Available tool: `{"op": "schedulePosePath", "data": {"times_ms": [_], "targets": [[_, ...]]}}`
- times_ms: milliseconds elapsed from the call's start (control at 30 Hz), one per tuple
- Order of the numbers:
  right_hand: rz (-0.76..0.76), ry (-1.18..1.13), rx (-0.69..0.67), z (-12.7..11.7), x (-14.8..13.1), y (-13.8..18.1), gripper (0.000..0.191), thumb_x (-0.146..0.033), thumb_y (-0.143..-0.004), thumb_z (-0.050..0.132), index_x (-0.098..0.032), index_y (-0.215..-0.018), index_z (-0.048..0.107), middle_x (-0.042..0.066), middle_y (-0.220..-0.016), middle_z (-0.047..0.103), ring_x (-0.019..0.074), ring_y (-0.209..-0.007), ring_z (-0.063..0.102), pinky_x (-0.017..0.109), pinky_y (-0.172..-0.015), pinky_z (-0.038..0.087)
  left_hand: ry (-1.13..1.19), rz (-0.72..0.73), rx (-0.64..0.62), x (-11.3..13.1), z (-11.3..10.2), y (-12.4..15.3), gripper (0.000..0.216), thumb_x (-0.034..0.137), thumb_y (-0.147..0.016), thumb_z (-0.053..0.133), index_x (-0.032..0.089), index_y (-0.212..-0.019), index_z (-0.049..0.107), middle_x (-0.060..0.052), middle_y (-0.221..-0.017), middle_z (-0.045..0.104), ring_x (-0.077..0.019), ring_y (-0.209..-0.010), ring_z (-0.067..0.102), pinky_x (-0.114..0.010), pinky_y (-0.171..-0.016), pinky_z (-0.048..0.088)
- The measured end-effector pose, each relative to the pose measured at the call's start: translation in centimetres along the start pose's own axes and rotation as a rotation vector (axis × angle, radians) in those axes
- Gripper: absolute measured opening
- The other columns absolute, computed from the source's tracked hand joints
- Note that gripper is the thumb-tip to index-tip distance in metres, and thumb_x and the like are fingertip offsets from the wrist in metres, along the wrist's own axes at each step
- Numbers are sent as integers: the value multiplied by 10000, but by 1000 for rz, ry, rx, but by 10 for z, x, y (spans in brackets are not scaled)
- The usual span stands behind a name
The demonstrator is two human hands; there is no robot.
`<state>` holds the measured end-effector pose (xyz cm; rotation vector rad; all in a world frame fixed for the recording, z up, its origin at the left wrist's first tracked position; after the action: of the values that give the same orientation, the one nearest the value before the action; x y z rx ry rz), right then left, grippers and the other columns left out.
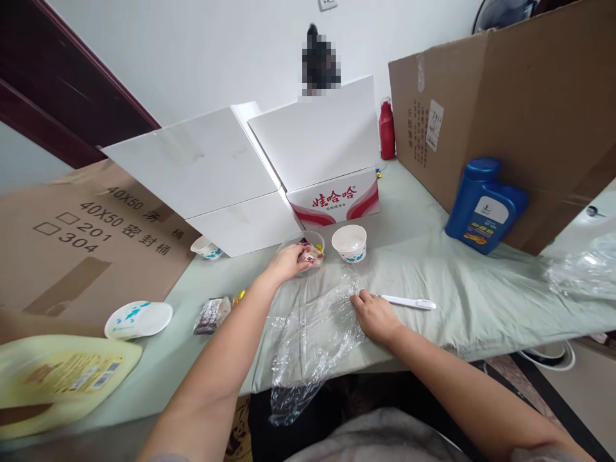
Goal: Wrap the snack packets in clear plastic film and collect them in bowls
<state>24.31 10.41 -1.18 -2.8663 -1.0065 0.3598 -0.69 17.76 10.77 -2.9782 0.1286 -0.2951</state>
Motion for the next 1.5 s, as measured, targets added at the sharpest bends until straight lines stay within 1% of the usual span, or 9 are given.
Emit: {"op": "schedulePosePath", "data": {"times_ms": [267,467,633,767,967,1067,1233,1367,1500], "targets": [[6,-22,-19,-3,0,0,295,-223,-988,359,-165,-1167,586,100,-987,614,193,-835,624,289,-696,432,33,98,338,20,4,44,310,232,-835,596,185,-1141,618,-111,-1160,599,-277,-1137,534,-401,-998,416],[41,9,-79,-4,-2,-1,331,-233,-991,338,-175,-1224,566,112,-1019,605,198,-845,615,291,-704,428,191,166,-223,32,39,131,155,285,-854,586,219,-966,669,-31,-937,672,-182,-853,635,-307,-812,515],[32,14,-122,-13,-6,3,358,-217,-975,367,-172,-1287,535,127,-1063,588,227,-910,605,318,-754,450,-68,-96,-17,-20,55,173,361,279,-815,635,181,-1162,619,-150,-1290,556,-350,-1200,509,-526,-985,439],[34,-159,-65,-32,-1,16,357,-265,-970,392,-162,-1269,556,120,-1122,592,221,-942,604,341,-833,471,142,-14,220,-39,40,212,242,288,-893,533,177,-1089,622,-131,-1199,582,-275,-1156,547,-451,-1006,455],[-295,-348,-81,-46,10,39,718,-502,-800,664,-161,-1392,444,148,-1307,538,291,-1189,472,443,-999,408,271,211,-166,-13,33,269,648,357,-716,760,247,-1301,505,-101,-1395,491,-318,-1343,396,-501,-1065,423],[-264,-320,-191,-42,11,43,802,-435,-705,767,-151,-1388,457,152,-1233,583,300,-1117,508,452,-964,416,249,200,-181,-9,41,275,229,213,-833,614,252,-1057,636,-59,-1367,541,-298,-1366,383,-525,-1091,378],[-299,-410,-317,-54,13,55,101,-266,-774,708,-197,-837,668,44,-831,635,214,-864,560,373,-830,429,550,65,-226,-15,37,269,149,246,-922,489,211,-849,614,-42,-980,713,-198,-1047,644,-380,-987,479],[-288,-722,-309,-70,23,64,95,-270,-817,650,-193,-776,612,44,-881,622,184,-893,571,329,-807,451,728,-178,-262,-20,31,253,183,349,-902,513,197,-856,605,-28,-808,711,-166,-772,683,-267,-717,531],[-64,-1036,-223,-61,28,58,221,-411,-868,576,-190,-854,582,59,-905,661,177,-871,622,333,-806,487,755,-367,-57,-25,40,223,218,393,-828,560,191,-906,584,-8,-713,685,-176,-695,675,-280,-685,517]]}}
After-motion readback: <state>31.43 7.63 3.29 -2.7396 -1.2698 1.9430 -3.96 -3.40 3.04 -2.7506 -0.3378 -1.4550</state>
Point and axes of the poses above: each hand's wrist, its own y-axis away from the middle knuckle, its own z-axis out of the palm, x = y × z, the point moved 1 cm from there along -y, towards the middle knuckle
